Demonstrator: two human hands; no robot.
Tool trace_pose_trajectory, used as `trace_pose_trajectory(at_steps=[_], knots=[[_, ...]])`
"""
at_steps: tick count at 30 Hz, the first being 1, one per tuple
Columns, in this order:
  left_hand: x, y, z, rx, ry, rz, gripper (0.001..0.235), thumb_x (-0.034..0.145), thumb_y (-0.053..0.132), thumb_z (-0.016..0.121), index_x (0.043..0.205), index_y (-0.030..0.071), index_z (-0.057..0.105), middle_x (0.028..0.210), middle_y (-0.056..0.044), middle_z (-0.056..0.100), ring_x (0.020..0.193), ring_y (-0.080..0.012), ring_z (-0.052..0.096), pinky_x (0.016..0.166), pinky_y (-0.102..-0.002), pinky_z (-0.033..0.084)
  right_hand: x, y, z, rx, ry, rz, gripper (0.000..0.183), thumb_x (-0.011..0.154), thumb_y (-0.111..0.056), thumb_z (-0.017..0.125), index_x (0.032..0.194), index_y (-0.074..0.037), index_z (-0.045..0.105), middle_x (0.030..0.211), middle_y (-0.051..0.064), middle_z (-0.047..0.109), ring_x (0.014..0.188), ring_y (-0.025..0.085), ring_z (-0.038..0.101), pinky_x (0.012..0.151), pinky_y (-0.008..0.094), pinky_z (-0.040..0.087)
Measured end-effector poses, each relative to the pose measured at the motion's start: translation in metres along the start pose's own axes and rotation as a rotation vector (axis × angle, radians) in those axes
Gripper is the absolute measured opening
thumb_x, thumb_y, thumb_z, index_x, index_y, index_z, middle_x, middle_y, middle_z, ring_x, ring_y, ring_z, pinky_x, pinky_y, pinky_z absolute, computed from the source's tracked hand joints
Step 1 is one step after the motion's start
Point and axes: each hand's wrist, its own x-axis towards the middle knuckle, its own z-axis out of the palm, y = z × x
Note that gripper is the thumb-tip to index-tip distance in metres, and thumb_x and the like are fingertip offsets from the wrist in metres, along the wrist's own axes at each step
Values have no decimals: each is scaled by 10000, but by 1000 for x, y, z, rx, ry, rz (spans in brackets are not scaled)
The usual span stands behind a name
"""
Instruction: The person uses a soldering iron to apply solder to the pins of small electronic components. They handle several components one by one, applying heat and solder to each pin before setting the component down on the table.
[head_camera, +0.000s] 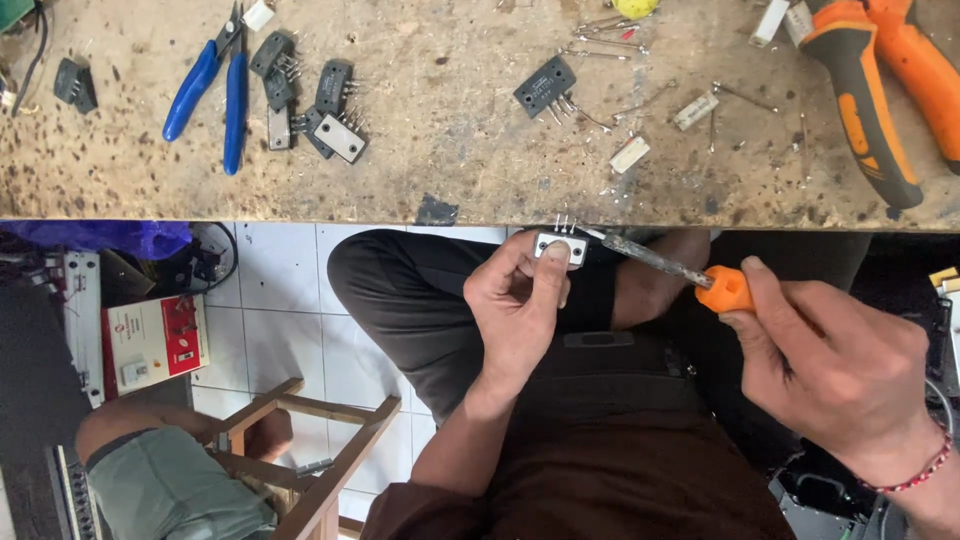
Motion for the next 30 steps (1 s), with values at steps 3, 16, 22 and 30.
trace_pose_trajectory(at_steps=[3,16,22,30], knots=[[-1,-3,-1,19,12,-1,171,1007,199,679,945,39,678,612,28,480,522,-60,494,489,-220,409,2,0,0,-4,-17,-7,279,1031,-110,812,1253,60,813,889,85,667,655,203,610,578,315,492],[0,-4,-3,-55,-13,-52,162,1006,168,675,959,13,667,569,40,413,482,-60,447,442,-239,375,12,-16,-10,-171,-20,-37,305,1094,-208,798,1223,63,845,856,73,690,592,201,594,500,295,398],[0,-2,-2,-32,-11,-9,152,1005,152,671,934,20,648,583,56,392,510,-41,413,459,-240,373,7,-17,-8,-175,6,-17,336,1080,-222,864,1273,50,829,879,66,702,634,191,630,523,296,456],[2,3,1,40,0,13,165,993,131,669,856,47,630,588,45,456,539,-31,421,513,-228,370,4,-16,-12,-184,-58,-33,324,1056,-224,798,1256,30,814,896,50,704,638,178,640,529,279,470]])
